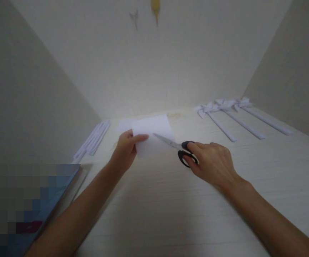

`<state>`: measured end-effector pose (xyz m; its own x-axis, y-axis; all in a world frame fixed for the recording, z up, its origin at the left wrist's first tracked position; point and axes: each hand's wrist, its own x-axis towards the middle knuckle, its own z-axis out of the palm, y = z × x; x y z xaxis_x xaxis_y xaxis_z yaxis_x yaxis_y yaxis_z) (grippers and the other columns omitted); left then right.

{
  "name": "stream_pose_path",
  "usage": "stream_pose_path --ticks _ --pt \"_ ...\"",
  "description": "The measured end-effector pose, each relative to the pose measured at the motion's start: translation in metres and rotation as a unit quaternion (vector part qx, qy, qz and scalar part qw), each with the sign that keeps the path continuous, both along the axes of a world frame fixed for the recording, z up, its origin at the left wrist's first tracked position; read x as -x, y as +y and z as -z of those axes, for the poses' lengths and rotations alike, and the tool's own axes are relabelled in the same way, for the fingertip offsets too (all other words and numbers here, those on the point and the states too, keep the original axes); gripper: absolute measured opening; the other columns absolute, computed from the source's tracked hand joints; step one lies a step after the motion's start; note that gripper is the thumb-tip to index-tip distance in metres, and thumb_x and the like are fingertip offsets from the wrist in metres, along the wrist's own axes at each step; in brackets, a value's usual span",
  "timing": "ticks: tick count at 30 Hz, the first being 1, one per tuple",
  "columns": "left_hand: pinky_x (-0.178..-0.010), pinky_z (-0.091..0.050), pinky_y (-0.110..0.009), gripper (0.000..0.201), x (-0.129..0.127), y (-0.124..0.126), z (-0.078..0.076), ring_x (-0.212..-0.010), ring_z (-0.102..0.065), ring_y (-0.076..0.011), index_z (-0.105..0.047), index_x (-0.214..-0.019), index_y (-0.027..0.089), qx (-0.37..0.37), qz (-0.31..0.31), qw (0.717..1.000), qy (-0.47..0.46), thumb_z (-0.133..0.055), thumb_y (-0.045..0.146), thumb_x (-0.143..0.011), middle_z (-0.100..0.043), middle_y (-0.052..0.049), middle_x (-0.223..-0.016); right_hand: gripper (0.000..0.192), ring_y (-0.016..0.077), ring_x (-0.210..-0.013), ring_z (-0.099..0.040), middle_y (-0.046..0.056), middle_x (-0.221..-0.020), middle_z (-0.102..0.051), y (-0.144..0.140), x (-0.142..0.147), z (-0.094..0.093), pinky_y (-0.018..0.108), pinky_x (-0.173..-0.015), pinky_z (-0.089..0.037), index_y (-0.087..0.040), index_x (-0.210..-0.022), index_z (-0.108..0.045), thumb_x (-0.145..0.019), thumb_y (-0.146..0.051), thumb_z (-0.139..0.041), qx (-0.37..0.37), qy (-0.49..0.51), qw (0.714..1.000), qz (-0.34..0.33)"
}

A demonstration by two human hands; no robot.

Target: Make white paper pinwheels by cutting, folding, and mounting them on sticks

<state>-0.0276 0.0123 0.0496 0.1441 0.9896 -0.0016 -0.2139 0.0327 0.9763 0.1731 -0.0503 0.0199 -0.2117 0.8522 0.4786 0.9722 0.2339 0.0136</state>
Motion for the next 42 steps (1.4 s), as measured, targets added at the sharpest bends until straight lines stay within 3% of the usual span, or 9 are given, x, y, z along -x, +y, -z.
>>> stream_pose_path --ticks 2,4,8,12,16,21,27,32,42 --pt "-0.057 -0.041 -0.027 0.022 0.001 0.001 0.001 -0.057 -0.056 -0.0140 -0.060 -0.071 0.011 -0.011 -0.001 1.000 0.001 -0.064 0.020 -0.051 -0.063 -0.004 -0.068 0.022 0.0109 -0.043 -0.041 -0.001 -0.050 -0.050 0.003 -0.002 0.000 0.022 -0.043 -0.022 -0.019 -0.061 -0.048 -0.073 -0.036 -0.043 0.061 0.128 0.989 -0.035" --pt "-0.060 -0.042 -0.028 0.024 0.002 0.003 0.002 -0.061 -0.057 -0.0148 -0.060 -0.073 0.011 -0.027 -0.001 1.000 -0.004 -0.065 0.020 -0.051 -0.064 -0.005 -0.071 0.029 0.0100 -0.043 -0.038 -0.002 -0.047 -0.043 0.005 -0.002 0.000 0.022 -0.041 -0.026 -0.019 -0.058 -0.042 -0.075 -0.043 -0.040 0.154 0.284 0.940 -0.109" --pt "-0.067 -0.043 -0.030 0.026 0.003 0.006 0.004 -0.068 -0.058 -0.0161 -0.060 -0.076 0.012 -0.053 0.013 0.998 -0.014 -0.066 0.020 -0.052 -0.065 -0.006 -0.078 0.043 0.0097 -0.040 -0.034 -0.001 -0.046 -0.039 0.003 0.003 0.003 0.024 -0.038 -0.028 -0.019 -0.059 -0.042 -0.073 -0.058 -0.031 0.341 0.503 0.755 -0.246" --pt "-0.069 -0.044 -0.030 0.027 0.001 0.006 0.004 -0.074 -0.059 -0.0171 -0.059 -0.079 0.013 -0.064 0.045 0.997 -0.019 -0.066 0.020 -0.054 -0.065 -0.007 -0.083 0.042 0.0060 -0.034 -0.024 -0.003 -0.046 -0.035 0.000 0.010 0.012 0.021 -0.033 -0.023 -0.019 -0.061 -0.040 -0.072 -0.058 -0.030 0.452 0.581 0.621 -0.269" --pt "-0.069 -0.044 -0.029 0.027 0.001 0.005 0.003 -0.076 -0.059 -0.0173 -0.059 -0.080 0.014 -0.067 0.069 0.995 -0.026 -0.066 0.020 -0.055 -0.065 -0.006 -0.085 0.038 0.0039 -0.031 -0.019 -0.007 -0.043 -0.028 0.001 0.008 0.019 0.020 -0.035 -0.023 -0.019 -0.057 -0.034 -0.073 -0.054 -0.028 0.507 0.592 0.558 -0.284" --pt "-0.067 -0.045 -0.028 0.026 0.002 0.004 0.002 -0.072 -0.060 -0.0163 -0.059 -0.078 0.014 -0.062 0.078 0.995 -0.029 -0.066 0.019 -0.054 -0.065 -0.005 -0.081 0.036 0.0038 -0.032 -0.018 -0.007 -0.044 -0.028 0.002 0.001 0.020 0.021 -0.037 -0.022 -0.019 -0.055 -0.033 -0.074 -0.050 -0.029 0.502 0.623 0.531 -0.280" --pt "-0.067 -0.045 -0.029 0.025 0.002 0.004 0.003 -0.072 -0.059 -0.0167 -0.059 -0.079 0.015 -0.068 0.083 0.994 -0.026 -0.065 0.020 -0.055 -0.065 -0.006 -0.081 0.039 0.0034 -0.031 -0.016 -0.007 -0.043 -0.025 0.003 0.001 0.019 0.021 -0.036 -0.022 -0.019 -0.055 -0.032 -0.077 -0.049 -0.019 0.501 0.589 0.573 -0.271" --pt "-0.067 -0.045 -0.030 0.025 0.002 0.004 0.004 -0.071 -0.059 -0.0168 -0.059 -0.078 0.015 -0.065 0.085 0.994 -0.021 -0.065 0.021 -0.055 -0.065 -0.006 -0.080 0.039 0.0030 -0.031 -0.017 -0.007 -0.044 -0.026 0.004 0.001 0.018 0.020 -0.036 -0.022 -0.019 -0.056 -0.032 -0.076 -0.050 -0.020 0.506 0.587 0.566 -0.282" --pt "-0.066 -0.045 -0.030 0.025 0.003 0.005 0.003 -0.071 -0.059 -0.0169 -0.059 -0.078 0.016 -0.066 0.096 0.993 -0.024 -0.065 0.021 -0.055 -0.065 -0.005 -0.081 0.045 0.0065 -0.032 -0.019 -0.005 -0.045 -0.025 0.006 0.000 0.018 0.022 -0.035 -0.027 -0.021 -0.056 -0.026 -0.080 -0.046 0.004 0.468 0.501 0.667 -0.293"
